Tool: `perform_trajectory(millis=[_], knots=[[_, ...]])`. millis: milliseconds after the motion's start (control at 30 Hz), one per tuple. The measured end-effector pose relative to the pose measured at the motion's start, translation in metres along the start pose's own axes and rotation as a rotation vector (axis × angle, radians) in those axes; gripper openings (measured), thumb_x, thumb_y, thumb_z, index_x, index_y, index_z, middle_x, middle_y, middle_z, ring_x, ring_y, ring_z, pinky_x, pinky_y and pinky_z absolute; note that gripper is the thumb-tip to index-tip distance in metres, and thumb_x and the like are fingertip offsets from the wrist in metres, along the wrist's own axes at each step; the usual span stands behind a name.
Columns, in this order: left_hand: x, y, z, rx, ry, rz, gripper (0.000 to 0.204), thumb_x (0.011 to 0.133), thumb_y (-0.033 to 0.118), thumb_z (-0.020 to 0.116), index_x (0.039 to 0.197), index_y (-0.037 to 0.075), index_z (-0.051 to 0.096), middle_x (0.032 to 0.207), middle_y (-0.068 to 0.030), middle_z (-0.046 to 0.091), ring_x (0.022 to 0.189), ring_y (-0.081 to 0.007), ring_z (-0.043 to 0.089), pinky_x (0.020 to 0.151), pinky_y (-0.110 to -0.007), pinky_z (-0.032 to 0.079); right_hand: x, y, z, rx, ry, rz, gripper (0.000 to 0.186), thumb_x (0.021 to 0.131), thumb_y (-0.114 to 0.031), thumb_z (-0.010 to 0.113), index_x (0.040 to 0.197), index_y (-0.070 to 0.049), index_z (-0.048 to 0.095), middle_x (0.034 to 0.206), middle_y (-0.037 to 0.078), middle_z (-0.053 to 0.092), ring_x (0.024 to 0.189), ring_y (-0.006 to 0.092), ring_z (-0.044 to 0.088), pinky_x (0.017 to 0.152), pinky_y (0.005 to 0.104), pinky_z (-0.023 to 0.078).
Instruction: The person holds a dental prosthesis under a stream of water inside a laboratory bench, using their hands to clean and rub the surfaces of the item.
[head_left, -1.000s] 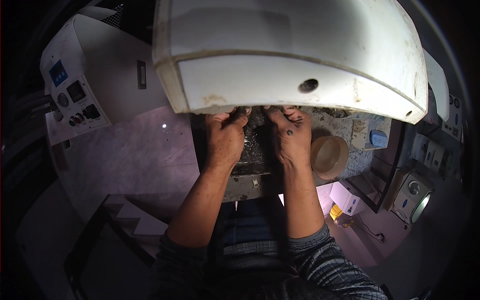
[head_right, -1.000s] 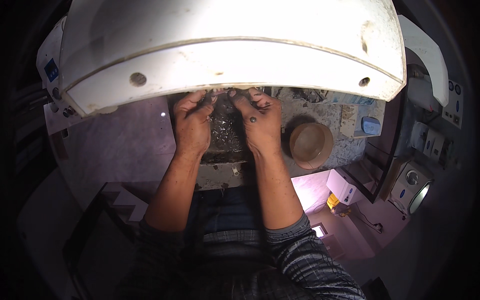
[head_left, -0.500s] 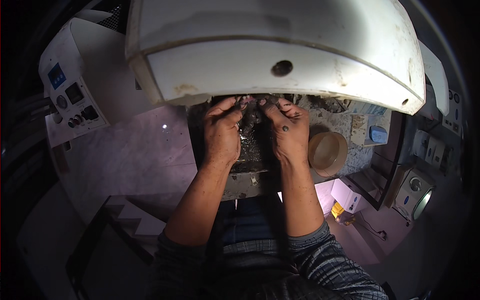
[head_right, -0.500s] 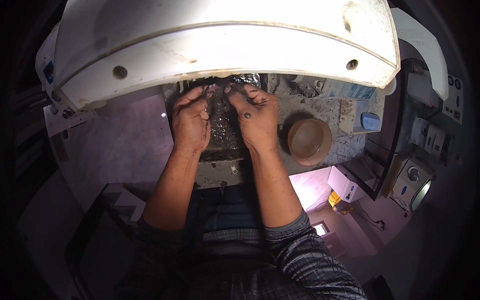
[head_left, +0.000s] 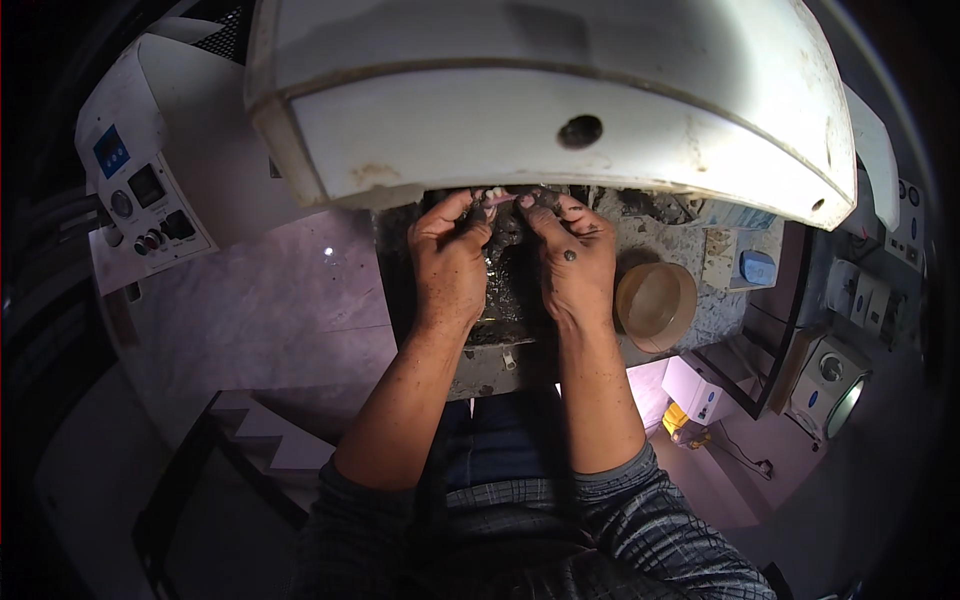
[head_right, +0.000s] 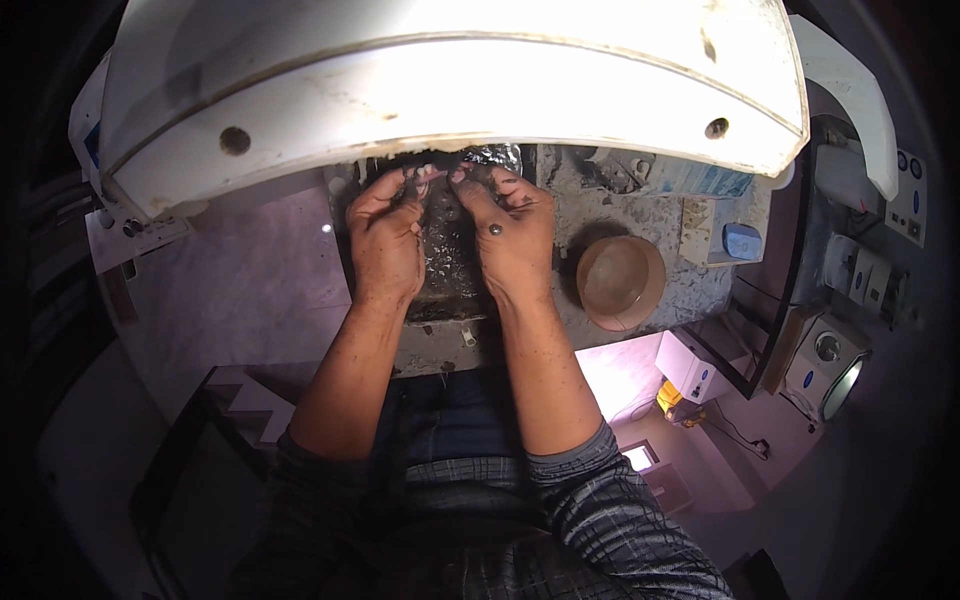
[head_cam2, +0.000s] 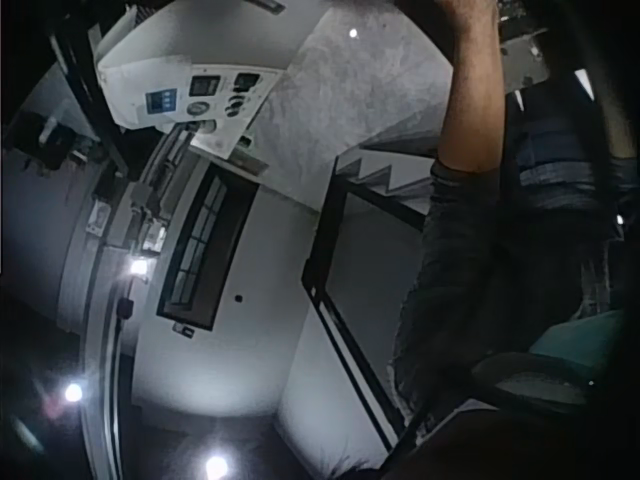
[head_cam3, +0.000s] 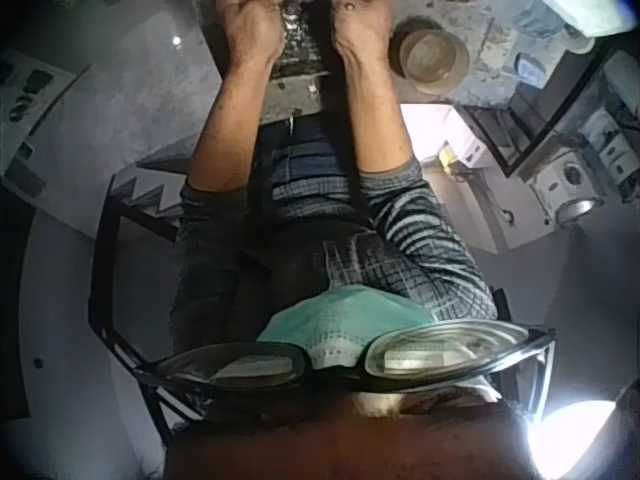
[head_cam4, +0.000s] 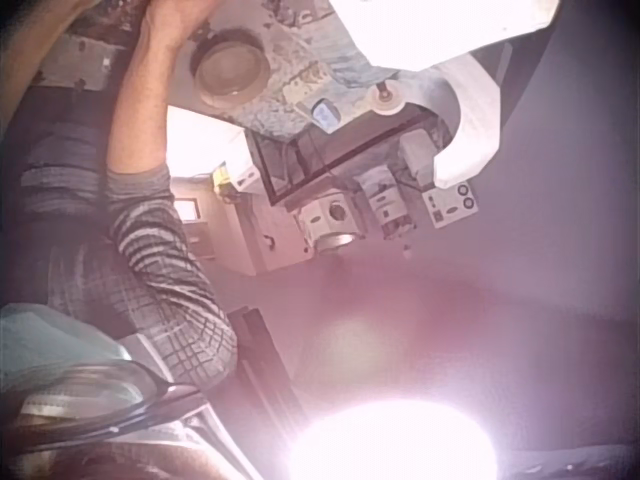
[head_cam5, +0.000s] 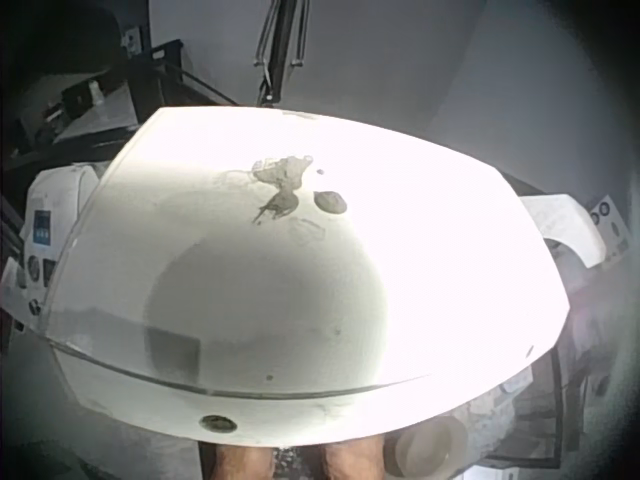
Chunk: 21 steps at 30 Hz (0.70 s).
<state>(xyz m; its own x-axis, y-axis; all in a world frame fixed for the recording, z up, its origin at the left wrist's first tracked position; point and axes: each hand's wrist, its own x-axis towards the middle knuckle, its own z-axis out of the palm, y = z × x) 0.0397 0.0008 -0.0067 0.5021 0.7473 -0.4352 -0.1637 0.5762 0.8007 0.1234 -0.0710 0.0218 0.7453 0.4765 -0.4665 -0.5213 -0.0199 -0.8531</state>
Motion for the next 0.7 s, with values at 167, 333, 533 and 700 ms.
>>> perform_trajectory(millis=[167,333,533,700], knots=[[0.004,-0.005,-0.005,-0.057,0.038,-0.03,0.022,0.076,-0.014,0.049,0.092,-0.008,0.063,0.086,-0.0029,0.063,0.08,-0.0077,0.055,0.076,-0.022,0.043,0.002,-0.003,0.004,-0.051,-0.004,-0.008,0.007,0.082,0.003,0.063,0.087,0.004,0.068,0.084,0.004,0.067,0.075,0.0066,0.057,0.073,0.0197,0.044],[-0.002,0.004,-0.001,0.104,0.016,0.069,0.023,0.08,-0.012,0.048,0.097,-0.007,0.063,0.088,-0.0058,0.064,0.077,-0.0057,0.055,0.068,-0.017,0.041,0.0,0.0,0.003,-0.05,-0.038,-0.033,0.008,0.082,0.003,0.063,0.087,0.004,0.068,0.083,0.003,0.067,0.075,0.0063,0.057,0.072,0.0195,0.044],[0.0,0.02,0.002,0.446,-0.018,0.148,0.02,0.084,-0.01,0.05,0.098,-0.007,0.063,0.085,-0.0059,0.065,0.074,-0.0055,0.055,0.065,-0.018,0.041,0.005,0.009,0.006,0.102,-0.033,-0.016,0.01,0.082,0.004,0.062,0.091,0.004,0.067,0.086,0.004,0.067,0.076,0.0071,0.057,0.073,0.0194,0.044],[0.012,0.017,0.002,0.587,-0.037,0.222,0.018,0.084,-0.009,0.051,0.097,-0.008,0.064,0.085,-0.0057,0.065,0.075,-0.0087,0.056,0.068,-0.021,0.043,0.012,0.015,0.005,0.179,-0.026,0.012,0.011,0.082,0.006,0.06,0.089,0.004,0.067,0.087,0.005,0.067,0.075,0.0079,0.057,0.072,0.0197,0.044]])
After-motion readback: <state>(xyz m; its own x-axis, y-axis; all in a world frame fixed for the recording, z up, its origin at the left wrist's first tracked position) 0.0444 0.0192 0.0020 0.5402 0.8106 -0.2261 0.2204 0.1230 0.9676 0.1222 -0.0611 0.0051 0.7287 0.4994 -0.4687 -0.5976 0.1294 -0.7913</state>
